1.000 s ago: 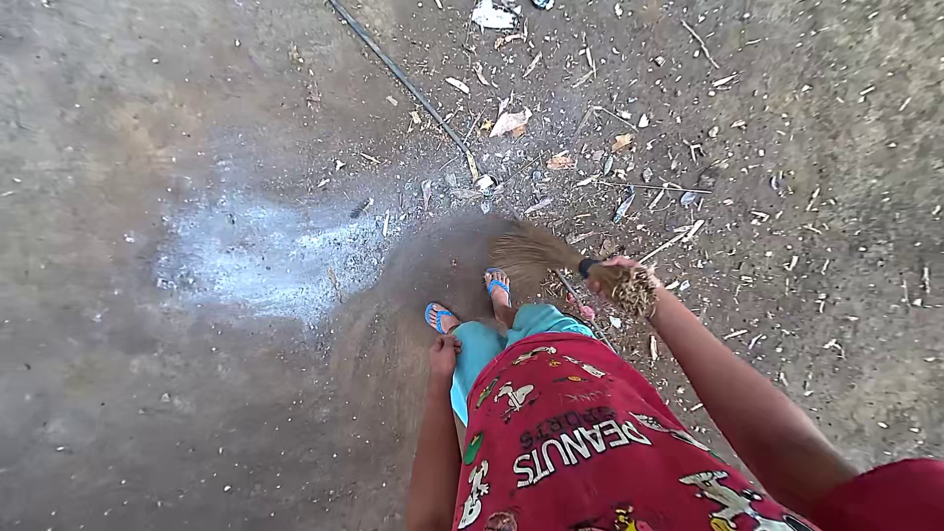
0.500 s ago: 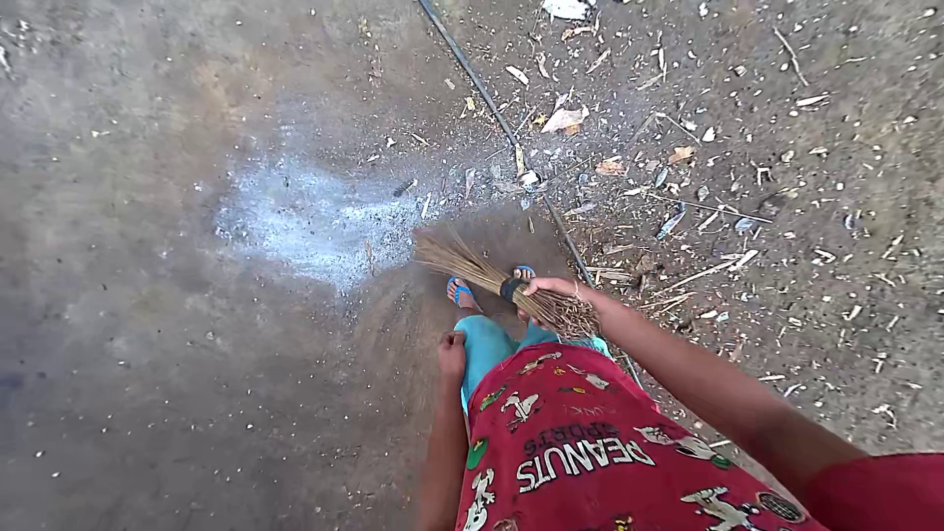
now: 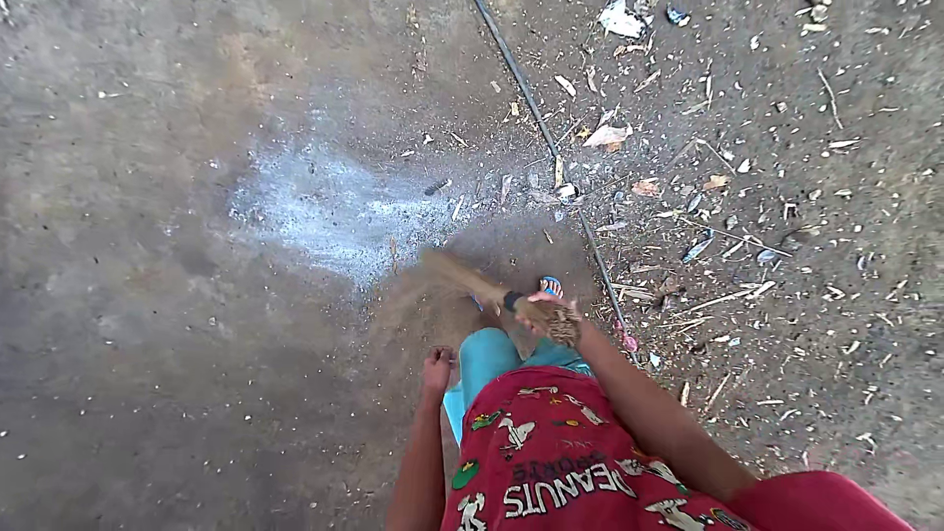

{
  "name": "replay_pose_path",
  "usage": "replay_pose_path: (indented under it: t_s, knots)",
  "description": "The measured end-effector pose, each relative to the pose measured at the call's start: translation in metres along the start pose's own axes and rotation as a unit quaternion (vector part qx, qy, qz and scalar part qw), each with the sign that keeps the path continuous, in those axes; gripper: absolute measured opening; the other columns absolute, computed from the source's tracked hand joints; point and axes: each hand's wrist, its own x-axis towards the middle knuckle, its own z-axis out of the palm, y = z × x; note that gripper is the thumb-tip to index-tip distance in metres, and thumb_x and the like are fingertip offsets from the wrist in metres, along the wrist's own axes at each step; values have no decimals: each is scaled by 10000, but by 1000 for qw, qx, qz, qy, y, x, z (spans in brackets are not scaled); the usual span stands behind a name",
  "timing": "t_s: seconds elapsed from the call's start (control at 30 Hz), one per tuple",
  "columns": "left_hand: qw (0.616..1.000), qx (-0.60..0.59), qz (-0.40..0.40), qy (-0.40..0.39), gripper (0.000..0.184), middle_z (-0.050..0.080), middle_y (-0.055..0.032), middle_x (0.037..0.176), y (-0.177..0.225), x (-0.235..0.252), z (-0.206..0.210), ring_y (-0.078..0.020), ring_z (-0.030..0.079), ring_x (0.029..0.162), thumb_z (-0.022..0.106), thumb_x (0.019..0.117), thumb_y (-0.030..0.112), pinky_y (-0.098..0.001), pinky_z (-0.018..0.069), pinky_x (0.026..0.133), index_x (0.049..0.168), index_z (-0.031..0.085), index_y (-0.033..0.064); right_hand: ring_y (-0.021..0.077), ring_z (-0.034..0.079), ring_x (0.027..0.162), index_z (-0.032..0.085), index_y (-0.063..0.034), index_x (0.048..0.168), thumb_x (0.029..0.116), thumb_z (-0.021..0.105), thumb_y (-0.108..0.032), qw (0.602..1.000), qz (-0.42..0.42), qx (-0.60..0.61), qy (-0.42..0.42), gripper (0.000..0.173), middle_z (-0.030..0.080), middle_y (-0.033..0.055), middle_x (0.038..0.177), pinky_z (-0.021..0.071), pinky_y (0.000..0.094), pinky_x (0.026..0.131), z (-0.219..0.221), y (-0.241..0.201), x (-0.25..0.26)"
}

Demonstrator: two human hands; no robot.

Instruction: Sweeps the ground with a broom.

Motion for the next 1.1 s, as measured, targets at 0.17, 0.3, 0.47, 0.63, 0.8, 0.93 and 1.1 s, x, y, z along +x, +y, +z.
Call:
replay_pose_path:
  t_s: [0.17,0.3,0.47,0.63,0.8,0.93,1.1]
  knots:
    - [1000,11,6,10,347,647,-219,1141,14,33,-53,-233,641,929,374,1112,150,-384,525,840,1272,570,-89,155,655,648,528,-105,1185,1061,269,-324,941,-188,-13,280,361,672,73,848,546,271,547,-56,-84,-83]
    - [999,-37,17,27,330,676,-159,1079,13,41,-58,-197,640,853,385,1110,167,-374,520,741,1272,582,-42,166,655,656,542,-87,1174,1072,278,-394,906,-214,10,365,418,672,80,853,552,294,561,-5,-103,-83]
    - [996,-86,-19,1,354,672,-199,1101,-12,37,-36,-228,632,869,373,1120,171,-404,514,761,1280,578,-69,215,684,861,584,1,1264,1054,519,-256,890,-169,-132,401,338,687,142,1015,586,405,764,119,-41,-18]
    - [989,-146,0,26,291,657,-182,1028,-41,34,-21,-141,613,855,418,1092,91,-303,521,819,1195,577,-130,216,697,808,569,-21,1300,1027,524,-209,961,-26,-162,221,335,700,139,1030,599,386,704,177,-8,19]
    - [995,-58,-75,-13,367,677,-204,1123,-32,49,-53,-254,633,891,364,1123,207,-443,498,742,1298,568,-43,188,686,683,572,-57,1200,1064,439,-254,984,63,-140,89,274,706,113,937,578,333,584,179,-8,51]
    - [996,-70,-40,22,392,664,-199,1121,-4,58,-72,-240,627,900,354,1125,226,-436,507,767,1278,574,-60,144,673,696,589,-81,1069,1039,319,-371,998,-30,34,52,397,697,73,885,567,269,596,92,-35,19]
    - [999,-48,-15,6,370,668,-173,1090,24,68,-68,-217,621,854,378,1125,229,-404,501,733,1278,582,-39,195,648,986,646,-8,1238,1010,648,-281,781,-159,-88,597,356,685,139,1122,526,383,873,26,-89,-72]
